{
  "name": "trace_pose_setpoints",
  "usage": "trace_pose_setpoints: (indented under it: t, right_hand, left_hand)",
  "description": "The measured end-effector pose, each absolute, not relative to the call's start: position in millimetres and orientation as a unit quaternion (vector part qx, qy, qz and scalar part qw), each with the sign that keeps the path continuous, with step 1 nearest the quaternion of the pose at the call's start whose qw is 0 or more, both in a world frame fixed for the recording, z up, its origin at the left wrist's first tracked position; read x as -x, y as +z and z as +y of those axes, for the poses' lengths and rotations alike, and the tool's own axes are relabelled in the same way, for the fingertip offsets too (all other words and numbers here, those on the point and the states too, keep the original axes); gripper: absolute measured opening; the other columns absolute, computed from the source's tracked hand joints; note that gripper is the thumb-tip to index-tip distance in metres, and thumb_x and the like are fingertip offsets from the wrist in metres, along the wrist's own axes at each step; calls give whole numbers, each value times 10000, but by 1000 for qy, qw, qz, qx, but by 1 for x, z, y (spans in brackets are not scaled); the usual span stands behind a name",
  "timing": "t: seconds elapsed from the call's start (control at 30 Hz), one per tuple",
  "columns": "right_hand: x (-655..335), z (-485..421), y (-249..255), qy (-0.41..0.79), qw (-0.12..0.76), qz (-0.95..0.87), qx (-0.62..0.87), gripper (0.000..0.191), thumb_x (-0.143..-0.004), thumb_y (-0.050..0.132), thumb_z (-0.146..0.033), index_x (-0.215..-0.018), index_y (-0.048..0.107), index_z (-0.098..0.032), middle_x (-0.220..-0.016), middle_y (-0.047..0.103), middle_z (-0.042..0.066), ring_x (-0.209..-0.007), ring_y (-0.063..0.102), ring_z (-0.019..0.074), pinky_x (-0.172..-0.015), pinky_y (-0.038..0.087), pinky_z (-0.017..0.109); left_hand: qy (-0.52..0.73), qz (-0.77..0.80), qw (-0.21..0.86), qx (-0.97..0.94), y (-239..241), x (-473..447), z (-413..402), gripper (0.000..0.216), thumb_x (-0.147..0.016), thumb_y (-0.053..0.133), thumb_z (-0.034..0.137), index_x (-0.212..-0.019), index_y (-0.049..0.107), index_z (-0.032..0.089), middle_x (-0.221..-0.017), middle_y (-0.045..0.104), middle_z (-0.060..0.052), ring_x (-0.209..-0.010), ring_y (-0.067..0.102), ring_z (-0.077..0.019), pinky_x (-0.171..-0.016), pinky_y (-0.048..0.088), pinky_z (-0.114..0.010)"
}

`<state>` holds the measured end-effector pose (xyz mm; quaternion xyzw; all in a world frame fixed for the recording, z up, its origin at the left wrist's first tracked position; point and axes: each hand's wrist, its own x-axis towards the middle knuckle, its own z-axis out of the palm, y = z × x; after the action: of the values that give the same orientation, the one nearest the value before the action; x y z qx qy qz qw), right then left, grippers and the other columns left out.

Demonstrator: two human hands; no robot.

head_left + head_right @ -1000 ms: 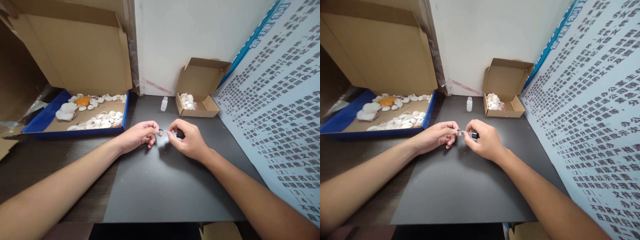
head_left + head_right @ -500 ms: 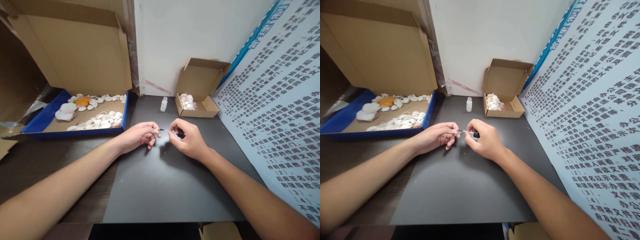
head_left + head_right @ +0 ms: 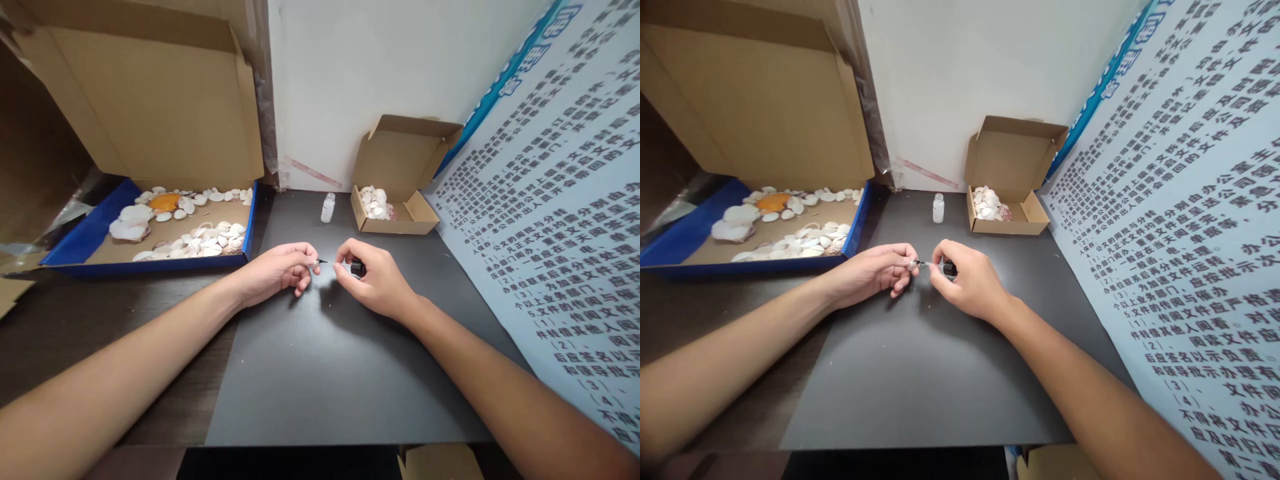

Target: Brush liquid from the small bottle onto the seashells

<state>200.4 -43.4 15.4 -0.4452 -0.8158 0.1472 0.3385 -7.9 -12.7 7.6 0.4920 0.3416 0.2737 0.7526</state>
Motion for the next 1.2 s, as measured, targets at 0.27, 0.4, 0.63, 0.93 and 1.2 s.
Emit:
trace_pose_setpoints:
  t: [0.27, 0.4, 0.63, 0.93, 1.2]
  right_hand:
    - [-200, -45, 15, 152, 318, -814, 462, 45, -847, 581, -204, -813, 552, -197, -727, 547, -34, -614, 467, 97, -594, 358, 228]
    - [-200, -44, 14, 149, 337, -805, 464, 51, -855, 573, -216, -815, 548, -197, -721, 538, -33, -609, 464, 98, -590, 358, 227]
    - [-198, -46, 12, 162, 309, -815, 462, 47, -874, 559, -232, -836, 558, -205, -750, 573, -23, -631, 489, 109, -603, 367, 235]
    - [-198, -45, 14, 145, 317, -801, 487, 51, -861, 569, -229, -820, 550, -205, -717, 551, -28, -595, 471, 103, -584, 365, 234]
    - [-198, -45, 12, 147, 317, -805, 479, 36, -860, 565, -219, -832, 546, -206, -746, 573, -23, -607, 478, 106, -593, 368, 240]
  left_hand:
    - [277, 334, 752, -496, 6, 7, -12, 88, -873, 587, 228, -840, 540, 163, -842, 593, -8, -563, 526, -69, -501, 459, -196]
    - [281, 336, 752, -494, 7, 7, -13, 101, -874, 587, 239, -834, 536, 162, -853, 596, -10, -558, 522, -68, -493, 460, -198]
    - [280, 351, 745, -493, 8, 7, -14, 83, -848, 604, 223, -828, 544, 169, -631, 511, 25, -568, 496, -92, -517, 450, -192]
    - [282, 353, 747, -488, 8, 7, -14, 110, -849, 616, 221, -800, 529, 177, -602, 460, 46, -555, 456, -84, -504, 430, -185]
    - [287, 350, 751, -480, 10, 6, -15, 131, -858, 608, 212, -778, 511, 177, -598, 435, 54, -531, 453, -75, -487, 431, -179]
